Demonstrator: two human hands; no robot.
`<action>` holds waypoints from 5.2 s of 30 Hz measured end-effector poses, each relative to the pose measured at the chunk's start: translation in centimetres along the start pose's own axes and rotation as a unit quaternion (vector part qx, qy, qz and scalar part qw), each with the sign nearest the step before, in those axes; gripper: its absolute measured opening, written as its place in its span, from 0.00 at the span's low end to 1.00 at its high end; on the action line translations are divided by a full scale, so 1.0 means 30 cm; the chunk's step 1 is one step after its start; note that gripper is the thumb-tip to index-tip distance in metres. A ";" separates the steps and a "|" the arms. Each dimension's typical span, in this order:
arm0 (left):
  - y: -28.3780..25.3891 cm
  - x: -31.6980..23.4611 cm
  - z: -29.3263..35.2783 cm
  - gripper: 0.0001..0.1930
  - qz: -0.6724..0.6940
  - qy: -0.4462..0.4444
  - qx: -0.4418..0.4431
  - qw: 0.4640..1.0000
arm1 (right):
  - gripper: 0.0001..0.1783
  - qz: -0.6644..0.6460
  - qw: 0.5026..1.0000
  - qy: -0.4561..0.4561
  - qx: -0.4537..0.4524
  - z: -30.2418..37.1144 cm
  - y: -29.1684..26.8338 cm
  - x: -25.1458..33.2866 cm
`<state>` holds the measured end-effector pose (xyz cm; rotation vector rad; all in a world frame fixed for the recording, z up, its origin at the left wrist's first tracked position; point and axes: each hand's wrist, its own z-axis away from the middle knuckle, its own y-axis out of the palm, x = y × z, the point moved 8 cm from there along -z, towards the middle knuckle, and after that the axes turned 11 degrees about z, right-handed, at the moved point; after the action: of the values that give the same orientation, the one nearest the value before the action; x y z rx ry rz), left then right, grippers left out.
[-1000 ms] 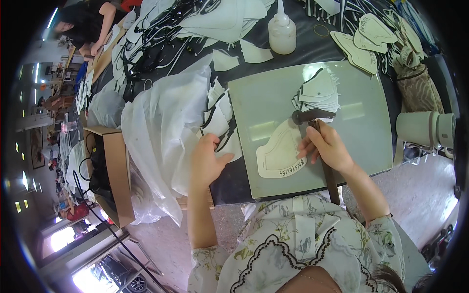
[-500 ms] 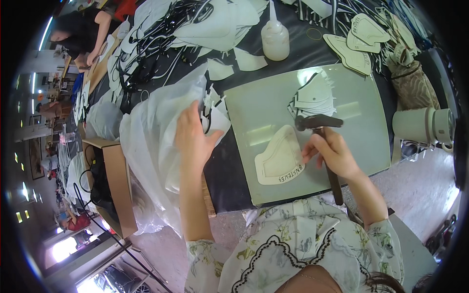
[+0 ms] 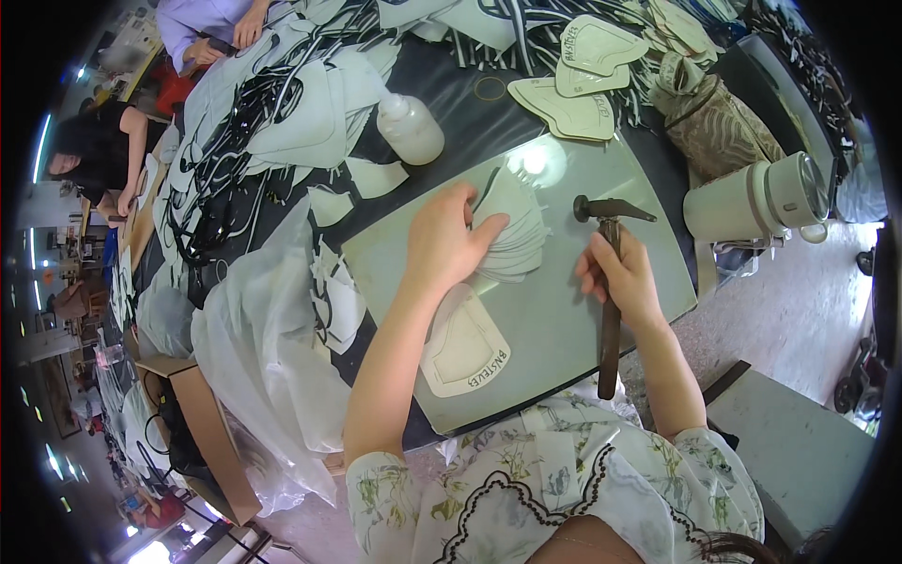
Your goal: Hammering and flattening leather shoe components on a workbench.
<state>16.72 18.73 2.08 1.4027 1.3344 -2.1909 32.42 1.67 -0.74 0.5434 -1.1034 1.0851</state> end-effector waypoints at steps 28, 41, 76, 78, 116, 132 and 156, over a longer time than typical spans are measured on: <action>-0.060 -0.128 0.204 0.10 0.283 0.115 -0.160 0.939 | 0.19 -0.082 0.993 -0.087 -0.012 0.023 0.112 0.175; -0.001 -0.317 0.317 0.12 0.014 0.359 -0.222 0.906 | 0.18 -0.152 0.986 -0.062 -0.028 0.048 0.071 0.224; -0.326 0.003 0.435 0.04 0.185 0.117 -0.365 0.905 | 0.17 0.115 0.983 -0.124 0.074 -0.026 0.183 0.164; -0.283 0.057 0.458 0.04 0.292 0.035 -0.252 0.922 | 0.18 0.263 0.957 -0.120 0.025 -0.095 0.036 0.121; -0.025 0.215 0.519 0.07 0.220 -0.128 -0.059 0.965 | 0.21 0.136 0.951 -0.055 0.272 0.212 0.343 -0.022; -0.088 0.182 0.587 0.15 0.196 -0.118 -0.072 0.971 | 0.14 0.182 0.931 -0.143 0.282 0.215 0.404 0.042; -0.005 0.070 0.739 0.16 -0.164 0.272 0.012 0.948 | 0.16 0.553 0.729 -0.315 0.251 0.138 0.369 0.309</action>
<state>1.96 2.09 3.42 2.0242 1.8388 -2.0865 21.09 6.83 7.70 0.7086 -1.8253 2.4202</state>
